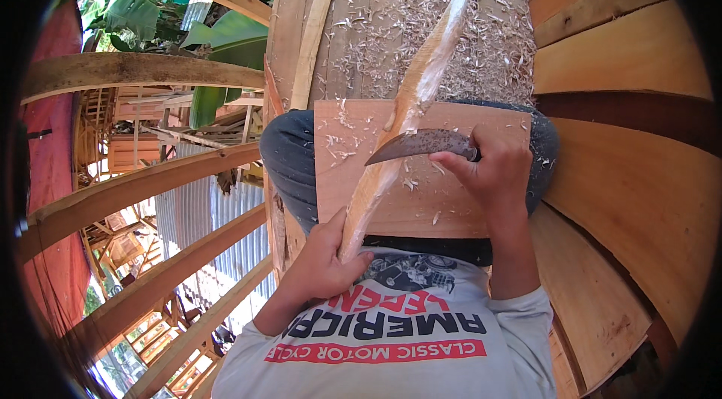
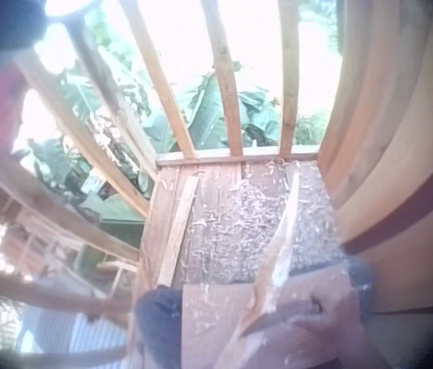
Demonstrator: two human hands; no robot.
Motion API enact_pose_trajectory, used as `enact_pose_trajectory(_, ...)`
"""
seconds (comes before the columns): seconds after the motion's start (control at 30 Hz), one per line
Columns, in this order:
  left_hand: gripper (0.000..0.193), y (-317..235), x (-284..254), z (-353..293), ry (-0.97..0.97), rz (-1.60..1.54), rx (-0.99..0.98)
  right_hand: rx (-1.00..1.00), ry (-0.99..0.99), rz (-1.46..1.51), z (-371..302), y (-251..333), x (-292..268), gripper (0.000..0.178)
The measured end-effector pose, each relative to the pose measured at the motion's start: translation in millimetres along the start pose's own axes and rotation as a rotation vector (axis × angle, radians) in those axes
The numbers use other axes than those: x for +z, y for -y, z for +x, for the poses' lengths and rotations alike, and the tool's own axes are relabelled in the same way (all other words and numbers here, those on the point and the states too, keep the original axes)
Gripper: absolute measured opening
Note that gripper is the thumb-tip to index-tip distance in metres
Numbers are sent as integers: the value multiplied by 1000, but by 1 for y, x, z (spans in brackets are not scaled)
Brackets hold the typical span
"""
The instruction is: The person sits cross-legged and uses a curved knife to shave and shape a long, thin piece of wood. They hold the wood against a flat board on their lap and repeatedly scrape the surface to remove shavings, refining the wood's shape.
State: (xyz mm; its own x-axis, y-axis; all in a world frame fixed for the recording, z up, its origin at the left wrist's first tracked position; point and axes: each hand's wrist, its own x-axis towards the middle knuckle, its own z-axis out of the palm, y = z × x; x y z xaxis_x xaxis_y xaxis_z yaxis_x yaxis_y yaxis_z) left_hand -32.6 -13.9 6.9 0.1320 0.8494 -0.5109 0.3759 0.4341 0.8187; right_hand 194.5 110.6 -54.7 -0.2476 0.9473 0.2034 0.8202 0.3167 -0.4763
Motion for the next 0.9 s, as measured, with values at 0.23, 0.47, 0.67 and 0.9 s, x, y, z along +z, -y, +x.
enact_pose_trajectory(0.23,48,2,-4,3,-181,220,-80,144,235,215,-9,26,-6,61)
enact_pose_trajectory(0.47,49,-2,-6,0,-161,290,-75,53,289,160,-21,26,0,64)
enact_pose_trajectory(0.67,47,3,2,0,-177,302,-112,107,290,76,-10,14,7,67)
enact_pose_trajectory(0.9,44,7,8,-5,-186,274,-127,172,244,46,8,3,6,61)
